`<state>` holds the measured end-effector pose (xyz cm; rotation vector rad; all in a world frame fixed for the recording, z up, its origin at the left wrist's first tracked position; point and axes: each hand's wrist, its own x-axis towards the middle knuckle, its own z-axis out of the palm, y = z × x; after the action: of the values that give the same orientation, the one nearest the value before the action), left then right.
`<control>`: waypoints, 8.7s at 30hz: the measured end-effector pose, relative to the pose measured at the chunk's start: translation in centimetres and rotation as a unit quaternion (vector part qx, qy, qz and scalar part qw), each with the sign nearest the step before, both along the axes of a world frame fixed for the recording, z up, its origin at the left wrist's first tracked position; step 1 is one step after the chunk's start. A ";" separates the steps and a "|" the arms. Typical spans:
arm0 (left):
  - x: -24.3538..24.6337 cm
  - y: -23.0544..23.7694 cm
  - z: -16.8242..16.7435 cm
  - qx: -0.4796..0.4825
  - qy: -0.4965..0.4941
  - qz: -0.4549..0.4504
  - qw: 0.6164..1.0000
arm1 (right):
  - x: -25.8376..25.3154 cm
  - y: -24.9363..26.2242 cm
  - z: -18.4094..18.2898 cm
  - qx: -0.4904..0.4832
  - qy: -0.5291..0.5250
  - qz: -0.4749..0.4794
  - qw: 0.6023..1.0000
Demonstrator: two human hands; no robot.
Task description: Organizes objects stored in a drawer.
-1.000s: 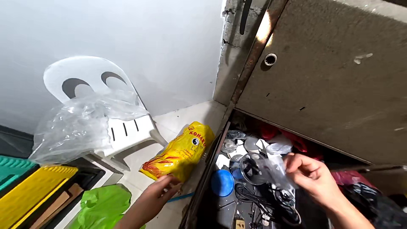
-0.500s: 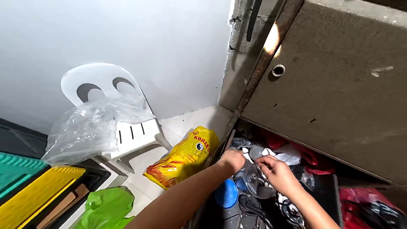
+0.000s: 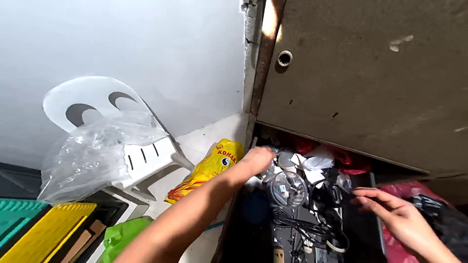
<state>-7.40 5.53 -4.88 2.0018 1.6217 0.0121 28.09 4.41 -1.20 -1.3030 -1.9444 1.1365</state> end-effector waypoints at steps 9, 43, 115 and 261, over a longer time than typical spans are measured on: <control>1.3 -4.2 9.5 0.260 -0.147 0.065 0.952 | 2.6 -1.7 0.9 -0.074 0.052 -0.090 0.992; 3.5 -16.4 5.7 0.031 0.014 -0.266 0.963 | -5.7 12.6 -8.1 -0.188 -0.346 -0.212 0.894; 19.6 -8.1 9.6 0.387 -0.365 -0.133 0.837 | 3.5 -5.0 3.8 -0.152 0.519 0.209 0.815; 8.8 -12.5 -0.2 -0.204 0.052 -0.208 0.955 | 1.6 -6.4 1.6 0.076 0.176 0.059 0.980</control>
<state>1.42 -6.92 -5.08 1.9886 1.1140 -0.5497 29.67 -2.00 0.40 -0.8506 -1.8191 1.1586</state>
